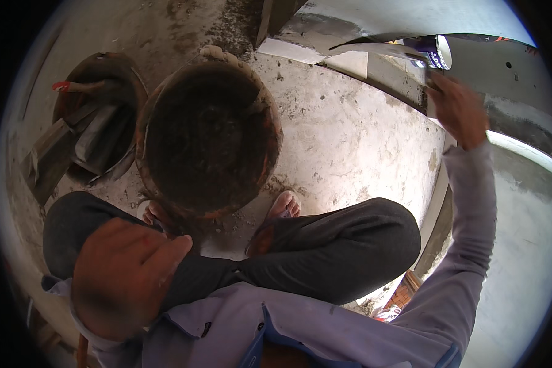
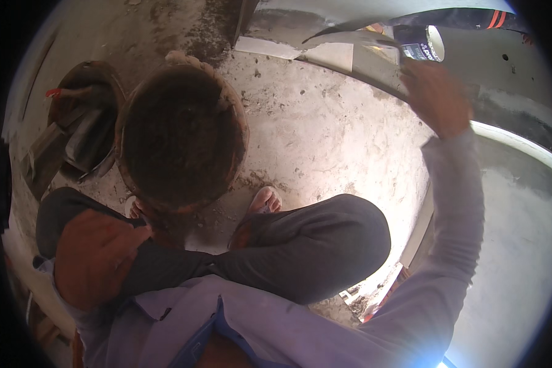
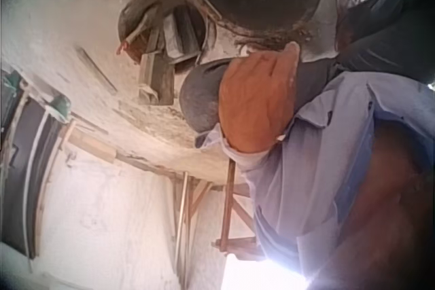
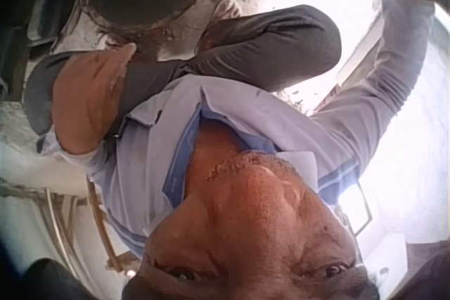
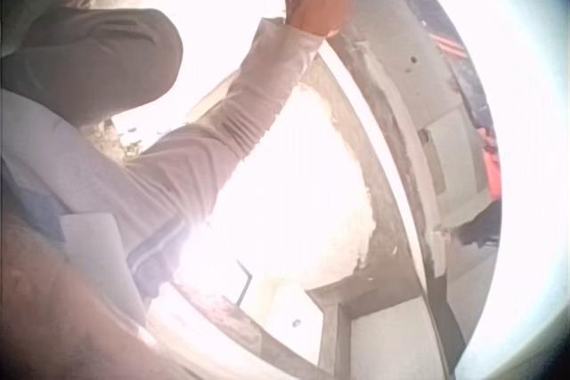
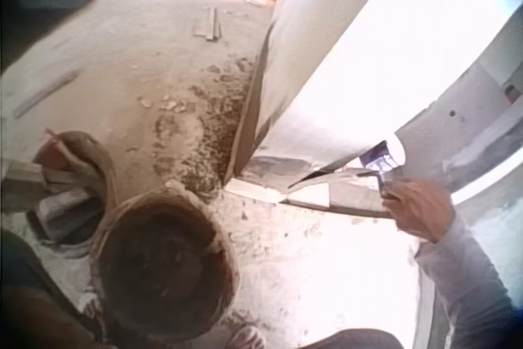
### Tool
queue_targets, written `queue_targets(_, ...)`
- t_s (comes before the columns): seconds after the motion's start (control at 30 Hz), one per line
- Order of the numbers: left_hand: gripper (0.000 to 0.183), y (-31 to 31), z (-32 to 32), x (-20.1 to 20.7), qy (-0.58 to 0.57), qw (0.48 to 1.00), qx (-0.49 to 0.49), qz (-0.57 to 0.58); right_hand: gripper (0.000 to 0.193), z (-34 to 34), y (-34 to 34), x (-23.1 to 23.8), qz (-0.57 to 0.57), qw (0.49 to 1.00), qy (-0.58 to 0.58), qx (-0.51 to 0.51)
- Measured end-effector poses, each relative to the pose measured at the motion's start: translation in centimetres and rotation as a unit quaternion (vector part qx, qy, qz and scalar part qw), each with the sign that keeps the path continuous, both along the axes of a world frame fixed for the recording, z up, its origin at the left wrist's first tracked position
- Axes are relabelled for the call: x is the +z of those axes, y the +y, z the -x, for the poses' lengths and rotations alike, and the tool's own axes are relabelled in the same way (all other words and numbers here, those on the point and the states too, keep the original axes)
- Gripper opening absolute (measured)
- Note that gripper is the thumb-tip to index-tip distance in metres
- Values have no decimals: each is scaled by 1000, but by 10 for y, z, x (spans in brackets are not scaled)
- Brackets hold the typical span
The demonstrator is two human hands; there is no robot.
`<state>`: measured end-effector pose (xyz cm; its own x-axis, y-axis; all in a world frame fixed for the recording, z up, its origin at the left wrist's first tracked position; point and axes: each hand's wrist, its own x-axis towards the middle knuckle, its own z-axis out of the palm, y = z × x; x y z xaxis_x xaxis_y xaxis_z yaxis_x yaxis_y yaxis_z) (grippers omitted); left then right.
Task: The person scrapes a tile with a trowel, then squats to scoop cement from a bucket and applies it to the floor edge and tile joints using the trowel.
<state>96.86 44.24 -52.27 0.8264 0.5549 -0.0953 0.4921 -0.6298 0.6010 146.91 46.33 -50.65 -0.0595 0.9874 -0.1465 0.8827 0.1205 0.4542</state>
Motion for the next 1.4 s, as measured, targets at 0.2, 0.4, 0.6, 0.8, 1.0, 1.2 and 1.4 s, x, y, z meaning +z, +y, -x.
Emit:
queue_targets(0.2, 29, 2, -1, -3, 12, 1000, 2, -2, 28, 25, -52, 60, -100, 993, 66, 2)
queue_targets(0.4, 35, 32, 12, 17, -56, 997, -62, -7, 16, 29, -14, -44, 37, 999, -8, -3)
queue_targets(0.6, 46, 60, 62, 22, -13, 997, -62, -54, 18, 47, 18, -25, 12, 999, 31, 28)
queue_targets(0.8, 46, 59, 76, 7, -55, 995, -29, 72, 17, 67, -10, -1, -68, 988, 111, 82)
queue_targets(1.0, 43, 52, 86, 7, -69, 990, -6, 122, 19, 74, 16, -33, -1, 999, 19, 42)
queue_targets(1.2, 39, 48, 99, 12, -75, 994, -16, 80, 30, 105, -12, 36, -60, 973, 192, 110)
queue_targets(1.4, 36, 47, 103, 1, -117, 990, -32, 73, 33, 186, -18, 22, 91, 976, 79, 184)
